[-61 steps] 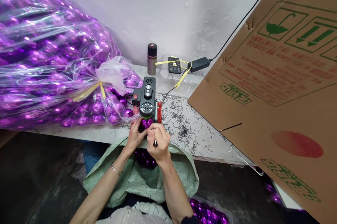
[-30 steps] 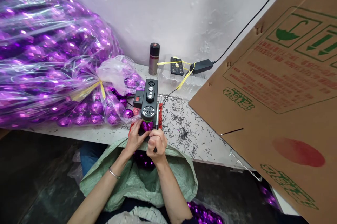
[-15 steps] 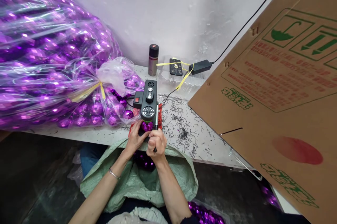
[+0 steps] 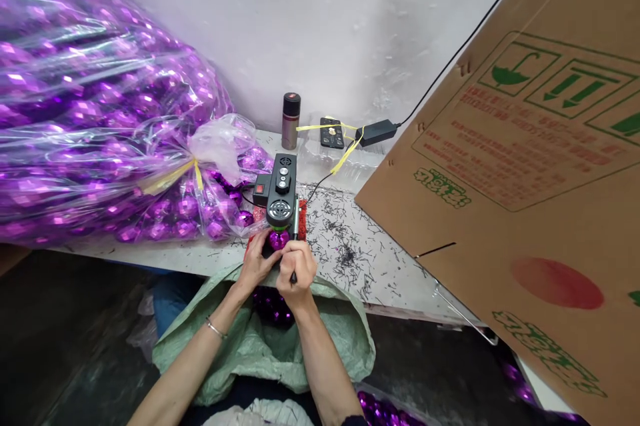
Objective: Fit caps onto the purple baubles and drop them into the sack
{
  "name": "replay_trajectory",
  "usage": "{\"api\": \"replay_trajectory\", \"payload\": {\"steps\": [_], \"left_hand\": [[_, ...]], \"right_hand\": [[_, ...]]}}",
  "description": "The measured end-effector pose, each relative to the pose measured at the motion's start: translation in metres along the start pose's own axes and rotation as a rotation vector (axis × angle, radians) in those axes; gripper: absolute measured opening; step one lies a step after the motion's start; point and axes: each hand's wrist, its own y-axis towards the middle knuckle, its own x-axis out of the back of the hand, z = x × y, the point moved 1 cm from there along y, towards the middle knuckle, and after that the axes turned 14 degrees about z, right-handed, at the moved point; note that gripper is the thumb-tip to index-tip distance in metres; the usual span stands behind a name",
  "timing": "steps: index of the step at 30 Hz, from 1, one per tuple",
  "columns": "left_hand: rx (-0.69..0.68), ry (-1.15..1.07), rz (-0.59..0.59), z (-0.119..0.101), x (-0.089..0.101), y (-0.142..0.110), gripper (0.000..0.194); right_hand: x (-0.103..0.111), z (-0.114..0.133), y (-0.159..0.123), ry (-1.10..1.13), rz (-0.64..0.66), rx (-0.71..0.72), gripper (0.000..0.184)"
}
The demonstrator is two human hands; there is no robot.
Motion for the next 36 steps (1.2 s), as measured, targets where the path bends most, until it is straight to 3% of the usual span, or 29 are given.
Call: {"api": "replay_trajectory", "payload": {"steps": [5,9,11,13,16,18,20,23,27,32,36], "left_hand": [[-0.129,0.11,0.011,-0.008,0.008,-0.034,0.055],[-0.236,0.286,0.014,-0.022,0.03,-0.054,0.064],[-0.242,0.362,-0.034,-0.026,0.048,-0.038,0.057],[-0.206,0.454,-0.061,-0.025,0.069,-0.005,0.046],[-0.032,0.612,0.113,-0.013,0.091,0.049,0.037],[0.056,0.712,0.266,-0.005,0.097,0.071,0.027],[0.084,0.777,0.354,0.002,0.096,0.078,0.023],[0.059,0.803,0.368,0.002,0.093,0.07,0.031],[0.013,0.754,0.266,-0.01,0.1,0.055,0.042],[-0.001,0.425,-0.104,-0.03,0.11,0.025,0.061],[0.244,-0.124,-0.238,-0.032,0.091,-0.014,0.068]], "right_hand": [[0.019,0.023,0.035,-0.031,0.066,-0.069,0.029],[0.016,0.022,0.027,-0.046,0.084,-0.039,0.029],[0.012,0.019,0.018,-0.047,0.066,-0.037,0.029],[0.009,0.016,0.011,-0.041,0.047,-0.03,0.029],[0.008,0.013,0.008,-0.031,0.05,-0.019,0.029],[0.008,0.012,0.008,-0.027,0.063,-0.017,0.029],[0.009,0.012,0.008,-0.023,0.07,-0.011,0.028],[0.01,0.011,0.007,-0.026,0.066,-0.011,0.027],[0.009,0.009,0.006,-0.035,0.068,-0.009,0.028],[0.01,0.01,0.007,-0.043,0.065,0.0,0.028],[0.012,0.011,0.009,-0.061,0.075,0.002,0.028]]}}
